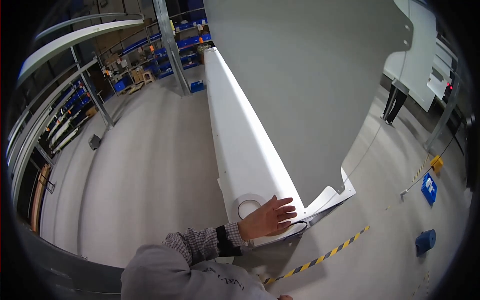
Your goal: The recorder is assembling a large black component by attaching a white trim piece and securing it with screws using a hand tool.
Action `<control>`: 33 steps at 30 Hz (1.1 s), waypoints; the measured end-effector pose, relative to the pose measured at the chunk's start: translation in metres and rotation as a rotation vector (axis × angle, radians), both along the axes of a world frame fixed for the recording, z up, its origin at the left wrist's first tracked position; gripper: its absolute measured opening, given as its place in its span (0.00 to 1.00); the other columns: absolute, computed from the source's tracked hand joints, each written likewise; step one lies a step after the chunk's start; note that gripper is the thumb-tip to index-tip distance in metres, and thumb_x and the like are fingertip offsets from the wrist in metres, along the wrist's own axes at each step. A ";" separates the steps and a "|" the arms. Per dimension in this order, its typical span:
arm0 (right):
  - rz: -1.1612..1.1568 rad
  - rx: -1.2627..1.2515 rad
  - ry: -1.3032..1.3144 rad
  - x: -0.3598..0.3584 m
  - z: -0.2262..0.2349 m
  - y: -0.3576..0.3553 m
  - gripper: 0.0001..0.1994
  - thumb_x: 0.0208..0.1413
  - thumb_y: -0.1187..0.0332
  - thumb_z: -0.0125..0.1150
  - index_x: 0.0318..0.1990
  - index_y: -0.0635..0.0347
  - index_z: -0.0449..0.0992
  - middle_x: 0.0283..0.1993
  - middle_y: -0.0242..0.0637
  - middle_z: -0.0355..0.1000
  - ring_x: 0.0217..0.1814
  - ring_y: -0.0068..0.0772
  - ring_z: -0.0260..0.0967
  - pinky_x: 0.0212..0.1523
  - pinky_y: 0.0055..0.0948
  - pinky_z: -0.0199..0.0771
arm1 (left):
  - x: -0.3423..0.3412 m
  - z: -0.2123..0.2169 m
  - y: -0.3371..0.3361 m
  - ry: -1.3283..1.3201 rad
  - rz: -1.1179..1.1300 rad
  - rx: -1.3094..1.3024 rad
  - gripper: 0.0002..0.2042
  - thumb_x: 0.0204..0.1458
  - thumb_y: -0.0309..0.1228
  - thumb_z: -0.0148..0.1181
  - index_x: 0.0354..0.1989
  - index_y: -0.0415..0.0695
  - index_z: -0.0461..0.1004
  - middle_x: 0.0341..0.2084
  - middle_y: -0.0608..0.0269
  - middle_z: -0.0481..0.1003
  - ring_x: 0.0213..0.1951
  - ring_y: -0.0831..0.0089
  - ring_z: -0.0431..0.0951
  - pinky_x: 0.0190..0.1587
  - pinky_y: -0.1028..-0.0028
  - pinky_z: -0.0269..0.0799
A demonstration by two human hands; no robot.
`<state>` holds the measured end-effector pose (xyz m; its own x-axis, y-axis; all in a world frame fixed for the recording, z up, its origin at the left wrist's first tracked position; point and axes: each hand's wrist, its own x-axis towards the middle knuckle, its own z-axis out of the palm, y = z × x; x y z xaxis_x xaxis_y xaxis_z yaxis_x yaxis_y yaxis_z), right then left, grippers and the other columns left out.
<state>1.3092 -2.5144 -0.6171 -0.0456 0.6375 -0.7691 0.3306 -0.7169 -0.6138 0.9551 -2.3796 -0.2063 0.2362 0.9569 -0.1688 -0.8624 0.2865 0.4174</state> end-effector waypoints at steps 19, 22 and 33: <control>-0.003 -0.223 0.092 -0.006 -0.109 -0.015 0.07 0.49 0.68 0.49 0.27 0.59 0.72 0.20 0.40 0.68 0.15 0.33 0.62 0.14 0.32 0.61 | 0.005 0.005 0.010 0.007 0.077 0.185 0.14 0.56 0.43 0.47 0.42 0.46 0.67 0.37 0.68 0.66 0.43 0.73 0.66 0.49 0.71 0.64; -0.184 -0.251 0.358 0.010 -0.079 -0.007 0.08 0.50 0.66 0.49 0.26 0.59 0.71 0.19 0.38 0.66 0.15 0.32 0.61 0.14 0.32 0.59 | 0.005 0.006 0.013 0.003 0.074 0.221 0.12 0.56 0.42 0.47 0.37 0.47 0.69 0.34 0.69 0.66 0.40 0.74 0.66 0.47 0.73 0.65; -0.186 -0.349 0.373 0.034 -0.040 0.012 0.07 0.50 0.66 0.51 0.28 0.59 0.71 0.19 0.37 0.64 0.19 0.33 0.61 0.19 0.33 0.61 | 0.019 0.006 0.025 0.148 0.079 0.252 0.10 0.57 0.39 0.46 0.35 0.46 0.67 0.32 0.71 0.66 0.38 0.79 0.66 0.45 0.76 0.65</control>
<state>1.3430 -2.5027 -0.6567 -0.2666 0.3709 -0.8896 -0.0166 -0.9246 -0.3806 0.9738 -2.3551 -0.2002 0.1502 0.9874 0.0497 -0.8023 0.0924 0.5898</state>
